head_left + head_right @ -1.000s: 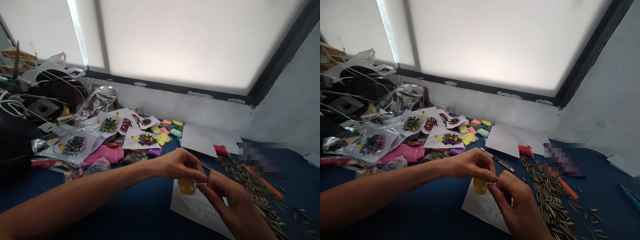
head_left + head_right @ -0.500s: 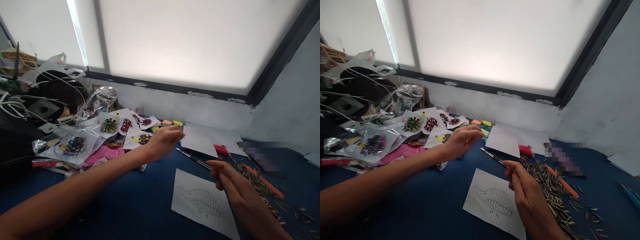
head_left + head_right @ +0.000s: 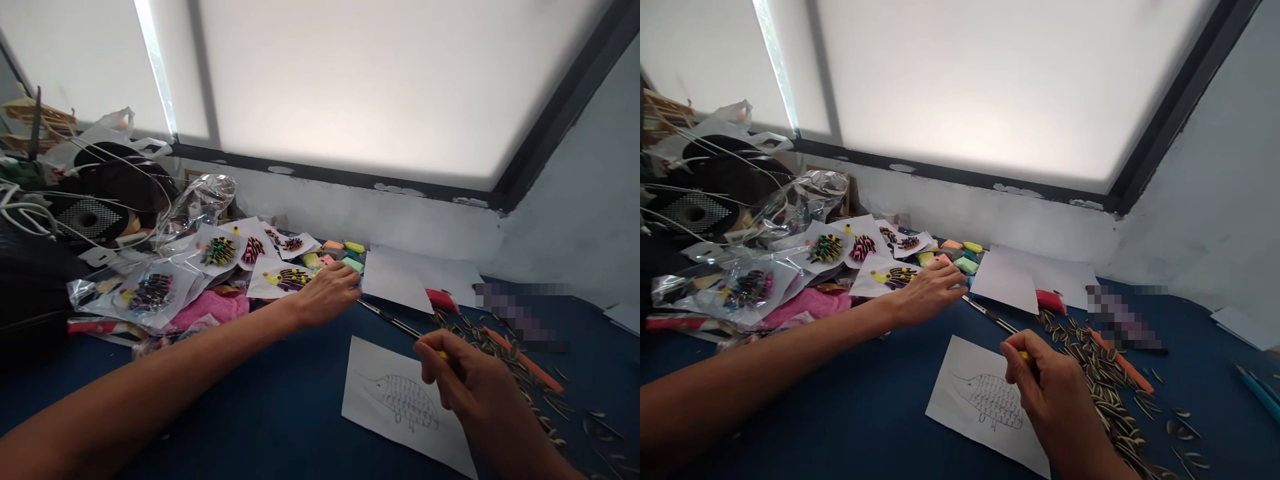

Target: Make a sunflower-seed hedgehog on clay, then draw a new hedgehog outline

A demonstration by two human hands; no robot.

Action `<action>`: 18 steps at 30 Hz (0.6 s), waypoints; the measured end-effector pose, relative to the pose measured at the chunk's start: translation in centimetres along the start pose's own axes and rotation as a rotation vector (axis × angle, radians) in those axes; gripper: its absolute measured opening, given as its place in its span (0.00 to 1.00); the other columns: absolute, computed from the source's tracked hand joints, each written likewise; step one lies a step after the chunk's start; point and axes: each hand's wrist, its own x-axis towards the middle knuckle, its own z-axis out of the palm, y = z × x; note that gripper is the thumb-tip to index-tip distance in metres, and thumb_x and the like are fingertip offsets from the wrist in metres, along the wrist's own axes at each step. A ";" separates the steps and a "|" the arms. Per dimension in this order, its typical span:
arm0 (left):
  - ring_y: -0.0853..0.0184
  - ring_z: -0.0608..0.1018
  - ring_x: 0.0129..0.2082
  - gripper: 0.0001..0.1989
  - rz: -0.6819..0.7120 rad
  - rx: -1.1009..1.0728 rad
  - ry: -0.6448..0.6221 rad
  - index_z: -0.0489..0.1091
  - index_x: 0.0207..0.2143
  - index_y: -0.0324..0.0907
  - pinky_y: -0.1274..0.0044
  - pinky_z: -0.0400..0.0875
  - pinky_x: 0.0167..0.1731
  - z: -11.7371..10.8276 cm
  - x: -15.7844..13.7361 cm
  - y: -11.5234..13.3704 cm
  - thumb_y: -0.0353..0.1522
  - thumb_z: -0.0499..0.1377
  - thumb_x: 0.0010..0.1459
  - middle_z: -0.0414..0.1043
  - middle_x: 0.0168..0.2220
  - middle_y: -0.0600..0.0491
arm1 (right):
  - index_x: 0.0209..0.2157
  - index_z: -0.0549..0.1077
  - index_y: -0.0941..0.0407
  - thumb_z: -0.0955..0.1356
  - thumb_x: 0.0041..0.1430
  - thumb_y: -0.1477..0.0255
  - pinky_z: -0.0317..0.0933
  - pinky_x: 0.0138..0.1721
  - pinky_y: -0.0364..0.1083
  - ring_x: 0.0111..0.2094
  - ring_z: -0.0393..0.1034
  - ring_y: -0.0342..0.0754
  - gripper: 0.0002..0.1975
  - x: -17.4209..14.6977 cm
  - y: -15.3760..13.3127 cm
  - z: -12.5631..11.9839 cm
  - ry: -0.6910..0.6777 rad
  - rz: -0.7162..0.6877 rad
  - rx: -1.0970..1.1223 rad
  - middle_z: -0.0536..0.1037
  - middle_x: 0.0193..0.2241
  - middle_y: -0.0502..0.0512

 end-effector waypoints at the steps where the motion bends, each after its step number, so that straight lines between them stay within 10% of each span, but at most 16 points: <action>1: 0.57 0.72 0.46 0.07 -0.019 0.003 -0.026 0.74 0.35 0.37 0.66 0.62 0.48 0.3 0.0 0.0 0.22 0.56 0.62 0.73 0.42 0.44 | 0.25 0.67 0.52 0.62 0.65 0.55 0.51 0.15 0.41 0.13 0.55 0.40 0.19 0.1 0.1 -0.1 -0.012 -0.008 -0.013 0.61 0.13 0.43; 11: 0.59 0.72 0.49 0.16 -0.031 -0.195 -0.168 0.74 0.47 0.39 0.71 0.64 0.47 -1.6 -0.1 2.0 0.24 0.58 0.55 0.72 0.47 0.46 | 0.33 0.70 0.52 0.57 0.67 0.59 0.57 0.17 0.43 0.17 0.66 0.45 0.17 0.6 0.7 -0.6 0.017 -0.010 -0.211 0.70 0.17 0.48; 18: 0.61 0.74 0.35 0.04 -0.097 -0.308 -0.303 0.72 0.33 0.37 0.75 0.66 0.31 -1.4 0.3 4.6 0.29 0.60 0.60 0.73 0.37 0.46 | 0.43 0.68 0.54 0.60 0.66 0.61 0.66 0.23 0.45 0.22 0.75 0.48 0.13 0.9 1.7 -0.7 -0.056 0.022 -0.158 0.77 0.21 0.50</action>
